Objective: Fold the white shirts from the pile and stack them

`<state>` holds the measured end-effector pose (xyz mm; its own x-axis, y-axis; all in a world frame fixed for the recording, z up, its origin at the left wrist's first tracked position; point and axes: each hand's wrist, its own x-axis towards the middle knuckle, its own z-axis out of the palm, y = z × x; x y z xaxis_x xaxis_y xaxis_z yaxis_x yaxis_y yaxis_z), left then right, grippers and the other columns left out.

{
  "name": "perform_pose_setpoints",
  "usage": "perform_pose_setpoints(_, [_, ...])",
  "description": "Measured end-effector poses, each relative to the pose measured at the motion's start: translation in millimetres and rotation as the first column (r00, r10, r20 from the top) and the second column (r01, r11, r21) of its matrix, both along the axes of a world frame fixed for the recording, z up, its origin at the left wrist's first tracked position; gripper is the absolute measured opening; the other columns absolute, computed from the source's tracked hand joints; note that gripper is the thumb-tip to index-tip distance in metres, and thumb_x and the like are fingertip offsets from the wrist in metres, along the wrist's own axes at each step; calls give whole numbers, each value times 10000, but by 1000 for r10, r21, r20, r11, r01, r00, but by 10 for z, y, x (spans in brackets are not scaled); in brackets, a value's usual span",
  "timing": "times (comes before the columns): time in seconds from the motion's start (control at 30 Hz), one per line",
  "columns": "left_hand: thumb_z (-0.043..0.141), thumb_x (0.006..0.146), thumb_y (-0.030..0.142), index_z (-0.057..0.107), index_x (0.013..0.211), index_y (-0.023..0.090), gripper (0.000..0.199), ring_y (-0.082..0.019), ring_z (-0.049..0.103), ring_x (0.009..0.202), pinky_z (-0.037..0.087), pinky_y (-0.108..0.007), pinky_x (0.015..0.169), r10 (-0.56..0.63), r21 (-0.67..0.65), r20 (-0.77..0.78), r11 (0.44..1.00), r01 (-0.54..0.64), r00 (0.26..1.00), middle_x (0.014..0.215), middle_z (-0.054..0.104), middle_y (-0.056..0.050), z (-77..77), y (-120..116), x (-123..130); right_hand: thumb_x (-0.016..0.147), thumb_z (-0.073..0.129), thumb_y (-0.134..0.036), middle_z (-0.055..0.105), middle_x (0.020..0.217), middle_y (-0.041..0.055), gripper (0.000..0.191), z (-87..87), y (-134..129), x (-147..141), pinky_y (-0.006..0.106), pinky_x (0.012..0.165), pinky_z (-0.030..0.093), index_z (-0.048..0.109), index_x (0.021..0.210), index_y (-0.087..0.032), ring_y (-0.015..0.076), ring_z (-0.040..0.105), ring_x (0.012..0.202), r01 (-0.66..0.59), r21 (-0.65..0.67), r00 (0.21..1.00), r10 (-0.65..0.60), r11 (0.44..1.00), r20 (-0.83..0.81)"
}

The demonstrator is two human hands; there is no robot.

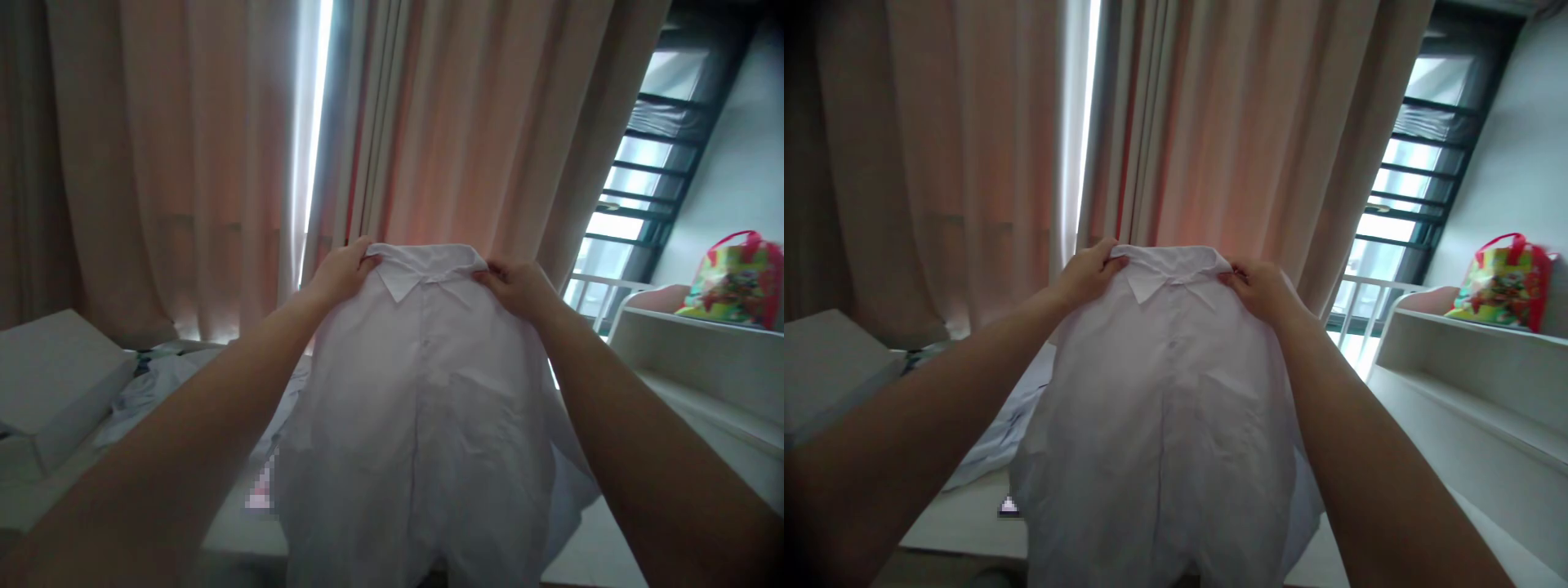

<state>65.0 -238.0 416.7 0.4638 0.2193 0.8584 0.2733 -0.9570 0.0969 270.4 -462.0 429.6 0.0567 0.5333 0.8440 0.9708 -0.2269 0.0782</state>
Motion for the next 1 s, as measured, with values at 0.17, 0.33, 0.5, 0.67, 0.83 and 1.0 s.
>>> perform_pose_setpoints(0.17, [313,861,463,471,1065,204,365,-226,573,892,397,-304,731,113,-15,-193,993,-118,975,943,615,-79,-423,344,329,811,466,-431,630,717,39,283,-430,395,368,252,552,328,639,831,-207,166,541,636,105,-100,994,-109,989,-30])
perform_pose_setpoints(0.33, [320,839,508,459,1092,191,429,-241,576,867,393,-314,715,137,-120,-330,975,-186,934,954,620,-108,-1086,789,800,822,432,-478,631,717,48,320,-1110,888,824,253,532,297,632,823,-228,169,541,622,202,-267,970,-230,942,-76])
perform_pose_setpoints(0.5, [440,766,541,524,1007,180,442,-191,576,780,394,-263,649,14,-419,-436,882,-217,900,881,626,-72,-1946,1217,1308,845,394,-486,633,756,67,351,-2001,1321,1294,254,548,304,617,799,-219,181,567,693,263,-491,916,-375,831,-144])
perform_pose_setpoints(0.67, [567,709,308,539,1072,211,376,-146,576,735,417,-233,656,-192,-547,-571,814,-196,798,847,629,-22,-2873,1539,1654,891,373,-350,635,849,78,264,-3002,1649,1695,248,653,343,588,892,-196,176,572,802,193,-636,868,-432,747,-243])
perform_pose_setpoints(0.83, [538,721,251,628,848,184,169,-230,527,982,368,-329,862,-106,-485,-630,827,-283,770,948,614,-98,-3638,1748,1821,871,421,-305,615,897,77,220,-3831,1888,1900,256,735,362,611,900,-197,177,550,874,104,-719,845,-442,687,-300])
perform_pose_setpoints(1.0, [450,776,337,624,886,167,267,-265,549,961,392,-385,820,-5,-477,-666,772,-421,746,1040,580,-166,-4227,1883,1976,836,453,-360,612,899,124,256,-4455,2127,2000,339,732,385,665,830,-217,245,543,912,189,-710,808,-518,678,-279])
